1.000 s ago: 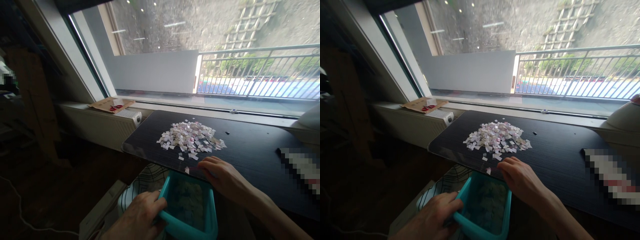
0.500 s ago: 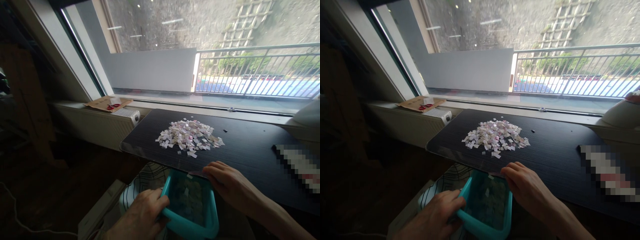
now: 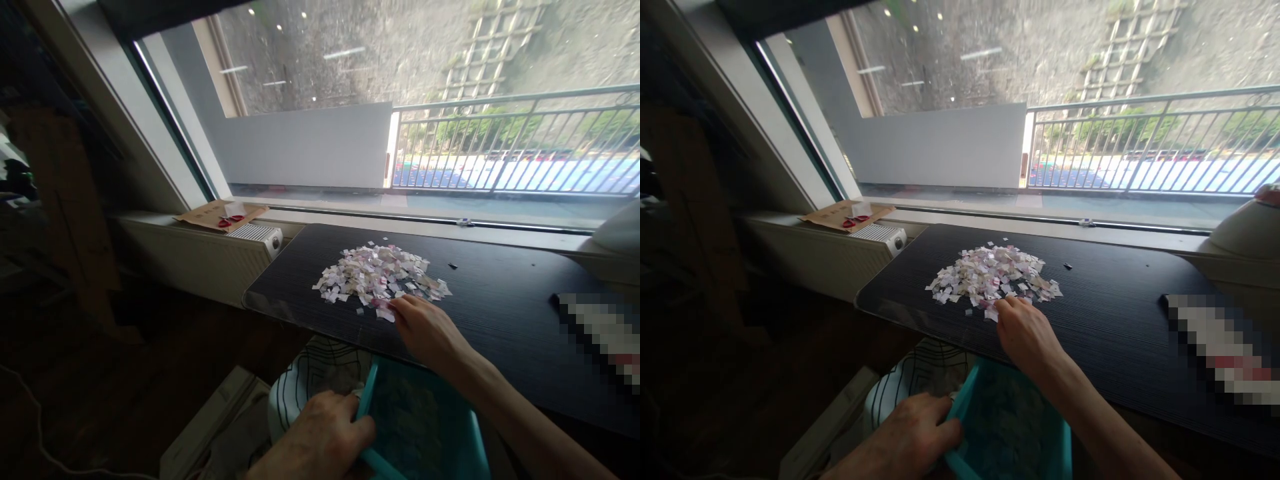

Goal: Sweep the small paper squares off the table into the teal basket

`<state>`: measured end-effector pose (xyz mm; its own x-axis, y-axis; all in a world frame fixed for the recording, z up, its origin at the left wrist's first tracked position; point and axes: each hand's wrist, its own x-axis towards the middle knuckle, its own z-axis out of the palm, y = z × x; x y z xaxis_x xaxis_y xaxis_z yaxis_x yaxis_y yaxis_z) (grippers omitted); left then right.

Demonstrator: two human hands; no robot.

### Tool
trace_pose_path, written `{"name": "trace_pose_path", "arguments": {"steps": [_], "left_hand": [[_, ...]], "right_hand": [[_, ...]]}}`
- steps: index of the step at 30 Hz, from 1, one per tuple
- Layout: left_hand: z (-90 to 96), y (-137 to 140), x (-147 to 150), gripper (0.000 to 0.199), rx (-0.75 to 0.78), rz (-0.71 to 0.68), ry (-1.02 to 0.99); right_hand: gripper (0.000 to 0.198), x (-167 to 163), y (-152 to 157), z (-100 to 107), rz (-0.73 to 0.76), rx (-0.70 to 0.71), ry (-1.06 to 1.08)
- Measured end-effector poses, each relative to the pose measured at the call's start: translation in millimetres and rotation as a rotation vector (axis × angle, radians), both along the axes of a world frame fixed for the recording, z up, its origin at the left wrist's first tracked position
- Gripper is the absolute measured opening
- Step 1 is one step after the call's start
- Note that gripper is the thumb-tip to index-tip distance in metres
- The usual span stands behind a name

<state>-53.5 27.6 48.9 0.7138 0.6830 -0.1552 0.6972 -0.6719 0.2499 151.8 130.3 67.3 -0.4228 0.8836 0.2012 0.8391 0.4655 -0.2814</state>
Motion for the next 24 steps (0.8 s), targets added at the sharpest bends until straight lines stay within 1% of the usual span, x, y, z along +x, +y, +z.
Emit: {"name": "trace_pose_path", "arguments": {"steps": [2,5,8,14,18,20,24], "left_hand": [[0.2,0.1,-0.2,0.020,0.011,0.006,-0.005],[0.9,-1.7,-1.8,0.019,-0.022,0.021,-0.038],[1.2,-3.2,-2.2,0.018,-0.038,0.030,-0.076],[1.0,-2.6,-1.0,0.024,-0.024,-0.001,-0.086],[2.3,-1.1,-0.6,0.022,-0.010,-0.011,-0.071],[3.8,-0.9,-0.1,0.021,-0.022,-0.015,-0.074],[6.1,-1.6,1.3,0.015,-0.059,-0.002,-0.114]], "right_hand": [[0.025,-3.7,-1.5,3.3,0.018,-0.030,-0.009],[0.025,-6.3,-10.9,8.2,0.084,-0.077,0.009],[0.025,-7.7,-16.4,10.3,0.103,-0.085,0.038],[0.024,-15.9,-2.5,10.0,0.107,-0.068,0.024],[0.024,-19.0,8.0,12.1,0.047,-0.035,-0.029],[0.025,-17.5,8.5,12.6,0.036,-0.034,-0.020],[0.025,-13.0,2.8,11.0,0.103,-0.077,0.032]]}}
